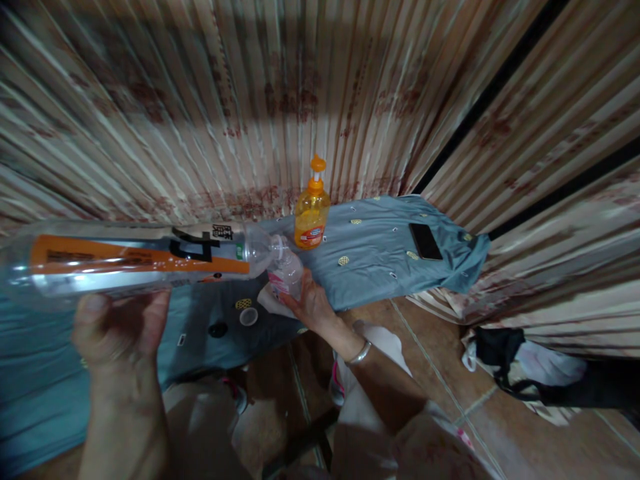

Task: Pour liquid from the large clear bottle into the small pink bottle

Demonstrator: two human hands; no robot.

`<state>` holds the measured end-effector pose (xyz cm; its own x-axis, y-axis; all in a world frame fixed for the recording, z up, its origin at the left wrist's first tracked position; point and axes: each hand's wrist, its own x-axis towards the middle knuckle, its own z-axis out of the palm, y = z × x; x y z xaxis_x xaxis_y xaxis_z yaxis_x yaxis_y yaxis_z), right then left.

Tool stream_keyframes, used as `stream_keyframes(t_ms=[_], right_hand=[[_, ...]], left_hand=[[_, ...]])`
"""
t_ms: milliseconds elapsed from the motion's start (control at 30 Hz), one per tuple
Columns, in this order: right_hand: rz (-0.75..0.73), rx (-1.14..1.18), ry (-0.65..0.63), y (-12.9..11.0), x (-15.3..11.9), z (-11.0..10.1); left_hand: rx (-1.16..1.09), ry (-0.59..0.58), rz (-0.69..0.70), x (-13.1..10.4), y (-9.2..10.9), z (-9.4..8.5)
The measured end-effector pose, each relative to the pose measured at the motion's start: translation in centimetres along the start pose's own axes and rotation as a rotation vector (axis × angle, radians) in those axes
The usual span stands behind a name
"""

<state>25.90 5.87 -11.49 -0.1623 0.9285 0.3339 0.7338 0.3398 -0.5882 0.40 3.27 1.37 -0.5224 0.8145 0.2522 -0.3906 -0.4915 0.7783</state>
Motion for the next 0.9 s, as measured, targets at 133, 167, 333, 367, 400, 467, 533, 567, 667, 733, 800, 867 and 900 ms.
stream_keyframes(t_ms=[133,167,333,367,400,467,533,567,667,733,800,867,900], right_hand=[[-0.01,-0.01,0.014,0.07,-0.04,0.15],[-0.016,-0.007,0.016,0.08,-0.04,0.17],[-0.022,0.011,0.02,0.05,-0.01,0.16],[-0.018,0.012,0.021,0.05,-0.01,0.15],[-0.015,0.014,0.019,0.04,0.0,0.14],[-0.005,0.019,0.01,0.0,0.02,0.1],[0.011,0.023,0.0,-0.08,0.05,0.03],[0.02,0.023,-0.002,-0.13,0.07,-0.01],[0.037,0.022,-0.01,-0.33,0.13,-0.21],[0.041,0.02,-0.022,-0.49,0.16,-0.39],[0.046,0.014,-0.034,-0.65,0.17,-0.56],[0.052,0.001,-0.033,-0.78,0.16,-0.67],[0.052,-0.006,-0.028,-0.8,0.14,-0.68]], left_hand=[[-0.028,0.024,-0.012,-0.08,0.02,0.31],[-0.029,0.028,-0.013,-0.09,0.03,0.36],[0.05,-0.001,-0.007,-0.15,0.37,0.32],[0.082,-0.027,-0.013,-0.18,0.5,0.31],[0.11,-0.053,-0.023,-0.21,0.62,0.32],[0.136,-0.081,-0.037,-0.25,0.78,0.4],[0.131,-0.073,-0.023,-0.26,0.77,0.53],[0.125,-0.063,-0.011,-0.25,0.71,0.58],[0.115,-0.034,0.015,-0.18,0.5,0.55],[0.13,-0.057,0.01,-0.14,0.46,0.37],[0.153,-0.096,-0.003,-0.13,0.52,0.16],[0.164,-0.104,-0.013,-0.15,0.61,0.05],[0.165,-0.093,-0.02,-0.18,0.64,0.05]])
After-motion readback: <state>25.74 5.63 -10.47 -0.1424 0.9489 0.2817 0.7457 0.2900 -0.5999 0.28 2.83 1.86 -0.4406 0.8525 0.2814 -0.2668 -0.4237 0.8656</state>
